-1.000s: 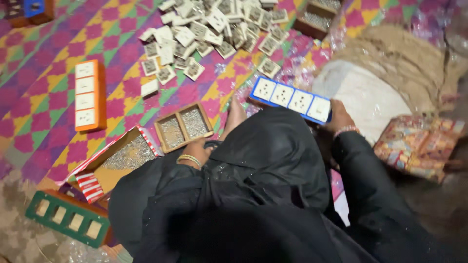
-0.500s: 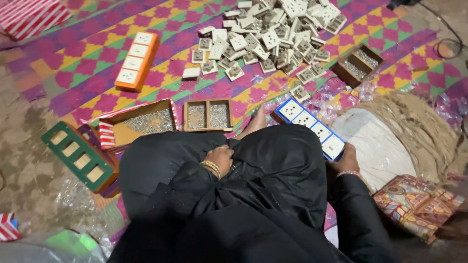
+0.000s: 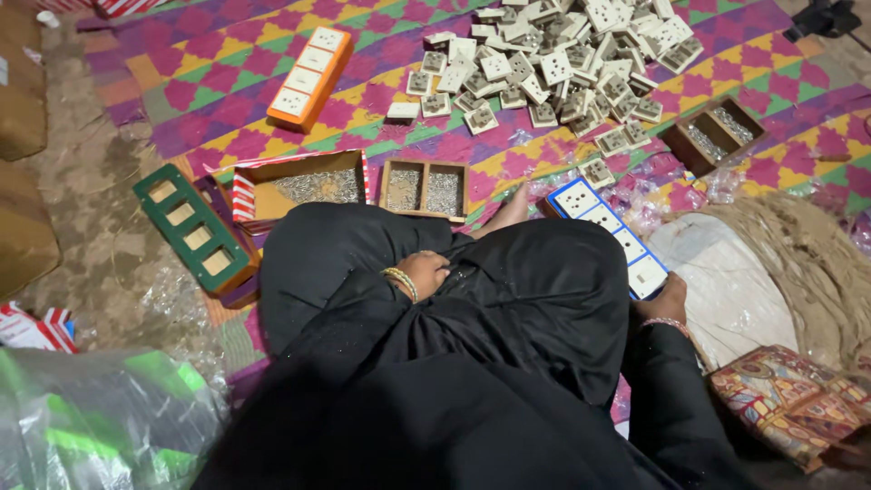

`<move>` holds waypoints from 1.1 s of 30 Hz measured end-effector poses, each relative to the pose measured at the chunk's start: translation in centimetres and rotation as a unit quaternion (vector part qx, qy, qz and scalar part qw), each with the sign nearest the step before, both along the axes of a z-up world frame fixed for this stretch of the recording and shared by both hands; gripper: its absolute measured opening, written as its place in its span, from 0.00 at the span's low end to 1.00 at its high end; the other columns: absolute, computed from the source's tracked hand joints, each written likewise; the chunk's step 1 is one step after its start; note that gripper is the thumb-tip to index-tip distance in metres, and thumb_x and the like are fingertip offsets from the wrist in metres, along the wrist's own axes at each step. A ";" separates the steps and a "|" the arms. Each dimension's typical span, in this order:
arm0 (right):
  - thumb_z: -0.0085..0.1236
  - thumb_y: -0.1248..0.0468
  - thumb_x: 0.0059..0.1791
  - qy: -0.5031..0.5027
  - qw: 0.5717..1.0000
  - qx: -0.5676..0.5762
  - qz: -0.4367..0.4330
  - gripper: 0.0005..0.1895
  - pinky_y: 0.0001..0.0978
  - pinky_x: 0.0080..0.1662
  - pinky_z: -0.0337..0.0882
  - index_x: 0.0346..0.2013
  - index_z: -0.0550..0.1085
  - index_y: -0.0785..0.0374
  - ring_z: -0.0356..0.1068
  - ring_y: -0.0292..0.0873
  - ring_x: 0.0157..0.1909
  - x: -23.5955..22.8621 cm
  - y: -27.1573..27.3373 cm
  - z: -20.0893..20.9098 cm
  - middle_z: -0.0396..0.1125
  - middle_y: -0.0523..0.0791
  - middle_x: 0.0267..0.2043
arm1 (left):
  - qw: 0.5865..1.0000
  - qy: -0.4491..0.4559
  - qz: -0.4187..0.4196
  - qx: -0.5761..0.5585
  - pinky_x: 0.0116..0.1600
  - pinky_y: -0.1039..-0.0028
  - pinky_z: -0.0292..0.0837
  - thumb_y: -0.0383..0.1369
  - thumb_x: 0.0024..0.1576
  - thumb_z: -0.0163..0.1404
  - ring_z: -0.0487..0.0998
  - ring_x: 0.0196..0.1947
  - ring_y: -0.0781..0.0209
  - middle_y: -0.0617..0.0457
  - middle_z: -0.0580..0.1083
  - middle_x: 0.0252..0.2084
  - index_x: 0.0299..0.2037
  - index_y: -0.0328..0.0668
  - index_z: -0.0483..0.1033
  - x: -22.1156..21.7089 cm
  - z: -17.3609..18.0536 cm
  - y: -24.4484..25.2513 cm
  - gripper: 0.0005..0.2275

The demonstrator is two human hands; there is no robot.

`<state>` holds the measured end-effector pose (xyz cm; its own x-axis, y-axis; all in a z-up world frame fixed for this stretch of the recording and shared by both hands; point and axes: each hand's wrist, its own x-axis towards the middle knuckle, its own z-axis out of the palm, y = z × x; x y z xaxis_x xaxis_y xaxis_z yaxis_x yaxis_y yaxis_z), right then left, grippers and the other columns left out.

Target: The person assembles electrical sockets by inserting metal pins into a blue plastic strip. They repeatedly flip the strip to align and press the pins into place, handling the components by hand while sitting on the floor.

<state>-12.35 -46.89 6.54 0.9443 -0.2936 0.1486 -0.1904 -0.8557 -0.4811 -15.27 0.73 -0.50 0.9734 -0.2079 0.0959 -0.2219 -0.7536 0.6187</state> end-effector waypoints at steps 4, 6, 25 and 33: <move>0.79 0.51 0.32 0.001 1.000 -0.026 0.008 0.59 0.44 0.67 0.60 0.68 0.60 0.78 0.58 0.60 0.69 0.0 0.5 0.7 0.58 0.62 0.67 | 1.000 0.004 0.006 -0.002 0.57 0.57 0.71 0.39 0.56 0.54 0.77 0.52 0.44 0.44 0.78 0.49 0.46 0.43 0.82 0.1 -0.2 0.0 0.13; 0.78 0.51 0.33 -0.001 1.000 -0.022 0.009 0.59 0.43 0.68 0.60 0.68 0.60 0.78 0.58 0.60 0.70 -0.2 0.6 0.8 0.58 0.62 0.67 | 1.000 -0.012 0.001 -0.007 0.57 0.57 0.71 0.39 0.56 0.54 0.77 0.52 0.44 0.44 0.78 0.49 0.46 0.43 0.82 0.2 -0.3 0.0 0.13; 0.77 0.49 0.30 0.138 0.987 -0.077 -0.037 0.54 0.54 0.59 0.66 0.66 0.64 0.60 0.64 0.61 0.63 1.4 -2.1 -0.6 0.60 0.54 0.67 | 0.998 0.044 0.006 0.035 0.58 0.58 0.71 0.40 0.58 0.52 0.77 0.53 0.44 0.46 0.78 0.50 0.47 0.45 0.82 -0.3 1.6 -0.2 0.13; 0.61 0.52 0.46 0.129 0.976 -0.167 0.056 0.34 0.61 0.59 0.65 0.66 0.70 0.57 0.67 0.57 0.64 5.3 -3.2 -2.5 0.70 0.54 0.60 | 0.998 -0.006 -0.045 0.047 0.57 0.58 0.72 0.38 0.57 0.53 0.77 0.51 0.42 0.43 0.79 0.47 0.46 0.41 0.81 0.2 1.5 0.4 0.12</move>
